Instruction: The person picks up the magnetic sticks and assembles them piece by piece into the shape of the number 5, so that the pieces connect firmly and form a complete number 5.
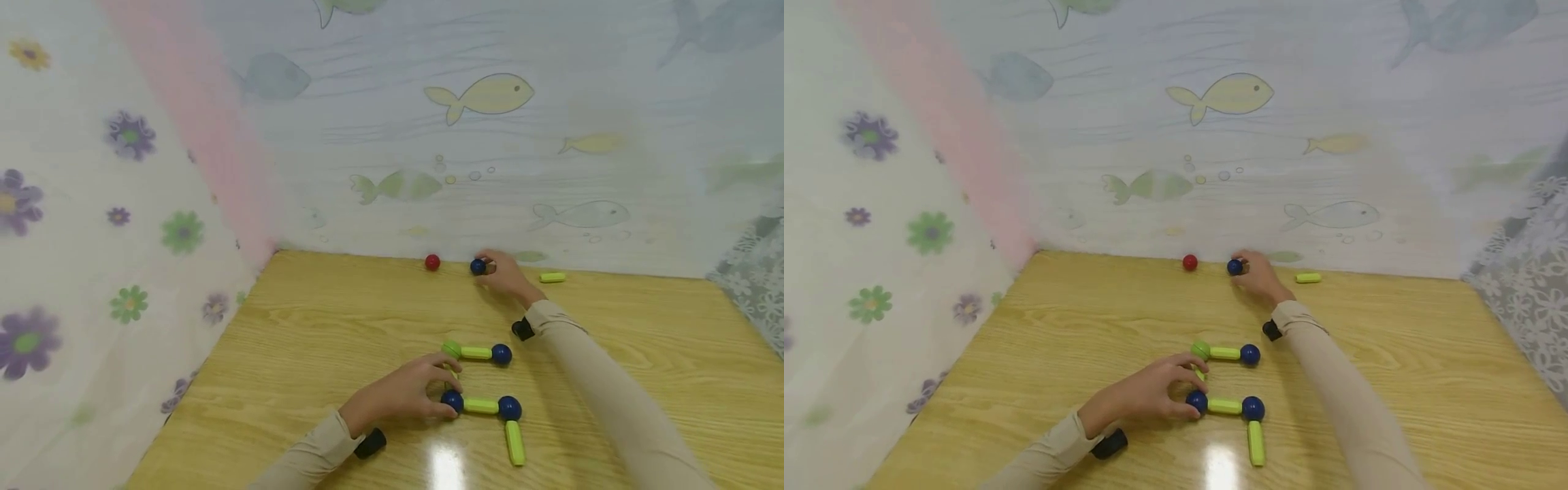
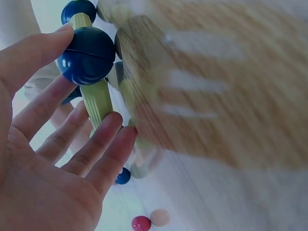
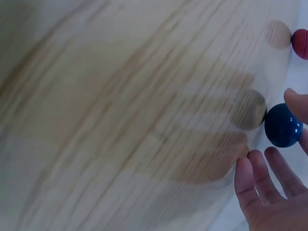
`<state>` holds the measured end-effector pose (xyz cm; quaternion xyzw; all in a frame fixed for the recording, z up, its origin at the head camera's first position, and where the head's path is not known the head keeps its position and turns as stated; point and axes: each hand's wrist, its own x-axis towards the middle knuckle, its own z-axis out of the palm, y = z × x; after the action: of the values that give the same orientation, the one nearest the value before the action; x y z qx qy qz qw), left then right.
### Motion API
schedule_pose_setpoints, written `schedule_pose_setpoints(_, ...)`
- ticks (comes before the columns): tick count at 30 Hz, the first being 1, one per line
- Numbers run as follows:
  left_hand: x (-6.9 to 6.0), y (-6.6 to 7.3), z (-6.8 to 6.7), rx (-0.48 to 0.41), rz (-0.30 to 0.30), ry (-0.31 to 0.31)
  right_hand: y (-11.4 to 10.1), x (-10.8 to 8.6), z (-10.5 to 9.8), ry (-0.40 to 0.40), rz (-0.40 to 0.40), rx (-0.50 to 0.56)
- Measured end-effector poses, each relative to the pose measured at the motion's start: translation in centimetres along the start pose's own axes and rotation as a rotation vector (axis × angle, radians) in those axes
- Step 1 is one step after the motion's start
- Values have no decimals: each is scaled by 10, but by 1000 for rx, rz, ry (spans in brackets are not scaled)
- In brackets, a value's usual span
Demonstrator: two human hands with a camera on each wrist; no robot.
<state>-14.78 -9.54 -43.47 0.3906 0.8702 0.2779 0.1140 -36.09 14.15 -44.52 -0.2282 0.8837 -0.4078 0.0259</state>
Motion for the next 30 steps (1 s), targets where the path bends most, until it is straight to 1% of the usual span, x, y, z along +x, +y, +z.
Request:
schedule_pose_setpoints(4,2,2,-1,6,3,-2,-3,0,0,15,14,-29)
schedule_pose_setpoints(8,3,3,-1,12,13,-2,-2,-5,-3,12,31,-26)
schedule_pose_setpoints(11,3,3,0,14,14,-3,0,-12,-9,1,38,0)
schedule_pose_setpoints(15,2,2,1,13,2,1,-3,-27,-18,-7,48,30)
schedule_pose_setpoints(19,1,0,2,-3,-13,5,-10,-52,-30,-26,53,80)
schedule_pose_setpoints(20,1,-1,3,-7,-13,6,-11,-59,-33,-32,50,99)
schedule_pose_setpoints(23,1,-2,3,-8,-8,6,-16,-84,-39,-52,72,115)
schedule_pose_setpoints(27,0,-1,2,-6,-6,10,-22,-120,-40,-40,62,131)
schedule_pose_setpoints(30,-2,-1,1,3,-2,17,-29,-148,-39,-27,38,159)
